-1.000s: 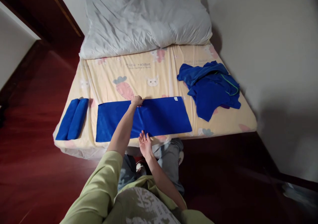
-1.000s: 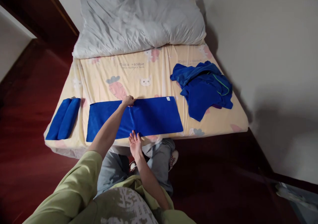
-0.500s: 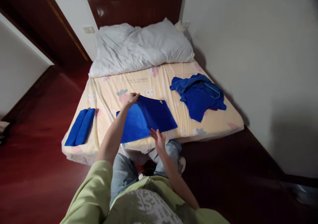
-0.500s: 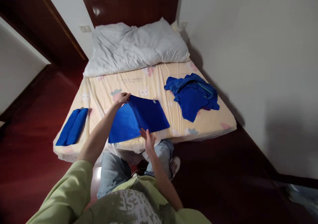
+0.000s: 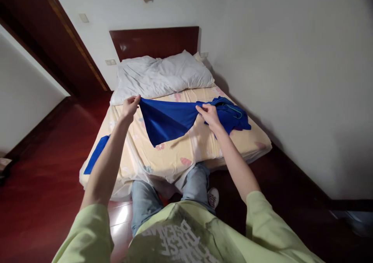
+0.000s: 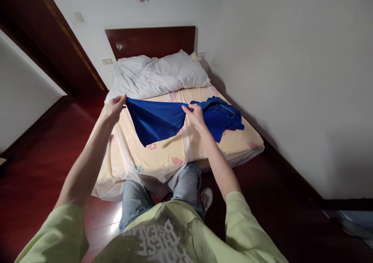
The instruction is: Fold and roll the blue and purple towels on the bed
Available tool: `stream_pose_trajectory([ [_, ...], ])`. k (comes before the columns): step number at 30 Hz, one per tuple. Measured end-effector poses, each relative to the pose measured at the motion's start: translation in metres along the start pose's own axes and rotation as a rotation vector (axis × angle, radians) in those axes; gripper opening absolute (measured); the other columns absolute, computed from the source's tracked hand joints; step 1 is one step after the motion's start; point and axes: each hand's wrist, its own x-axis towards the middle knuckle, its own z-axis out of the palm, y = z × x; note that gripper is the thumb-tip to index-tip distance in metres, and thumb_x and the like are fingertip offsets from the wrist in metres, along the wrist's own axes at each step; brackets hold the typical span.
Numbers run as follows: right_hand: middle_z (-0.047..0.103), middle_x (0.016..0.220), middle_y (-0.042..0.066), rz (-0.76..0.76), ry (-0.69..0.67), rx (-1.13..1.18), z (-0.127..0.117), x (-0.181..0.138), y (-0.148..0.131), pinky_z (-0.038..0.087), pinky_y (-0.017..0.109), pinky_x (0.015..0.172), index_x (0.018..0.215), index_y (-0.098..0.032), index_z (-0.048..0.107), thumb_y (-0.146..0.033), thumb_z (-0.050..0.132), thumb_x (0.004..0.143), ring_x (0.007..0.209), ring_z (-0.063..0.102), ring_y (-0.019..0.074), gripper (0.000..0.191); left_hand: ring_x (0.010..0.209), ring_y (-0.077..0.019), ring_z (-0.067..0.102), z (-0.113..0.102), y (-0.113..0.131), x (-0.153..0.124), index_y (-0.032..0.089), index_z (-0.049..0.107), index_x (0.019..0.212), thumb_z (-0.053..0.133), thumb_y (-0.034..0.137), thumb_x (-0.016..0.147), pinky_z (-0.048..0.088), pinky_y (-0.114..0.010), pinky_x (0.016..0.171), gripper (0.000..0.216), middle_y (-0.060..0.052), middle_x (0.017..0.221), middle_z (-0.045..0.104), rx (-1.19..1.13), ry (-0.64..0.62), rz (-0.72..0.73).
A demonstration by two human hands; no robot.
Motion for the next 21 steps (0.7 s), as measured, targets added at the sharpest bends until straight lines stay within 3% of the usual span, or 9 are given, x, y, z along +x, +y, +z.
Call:
stream_pose_trajectory([
  [6,0.049,0.059,-0.004,-0.070,0.063,0.021,0.017,0.006,-0.035,0.040,0.021,0.054,0.065,-0.019,0.058,-0.065,0.069,0.076,0.062,0.051,0.0118,0.049,0.077,-0.0171,0.062,-0.023,0.021,-0.016,0.020,0.061,0.077,0.070,0.070,0.074,0.046,-0.025,0.067,0.051,-0.004,0.072,0.062,-0.071,0.060,-0.061],
  [12,0.055,0.063,-0.002,-0.084,0.141,0.066,0.029,0.007,-0.041,0.043,0.021,0.055,0.074,-0.017,0.066,-0.063,0.072,0.076,0.065,0.056,0.0126,0.047,0.072,-0.0149,0.061,-0.041,0.026,-0.026,0.019,0.065,0.081,0.072,0.069,0.072,0.046,-0.024,0.066,0.052,-0.003,0.071,0.064,-0.061,0.110,-0.099],
  [21,0.050,0.056,-0.004,-0.090,0.114,0.113,0.032,0.008,-0.047,0.041,0.021,0.050,0.073,-0.018,0.066,-0.059,0.077,0.075,0.053,0.051,0.0104,0.043,0.063,-0.0144,0.059,-0.056,0.018,-0.026,0.018,0.066,0.078,0.078,0.054,0.072,0.044,-0.024,0.056,0.039,-0.004,0.068,0.061,-0.050,0.111,-0.138],
])
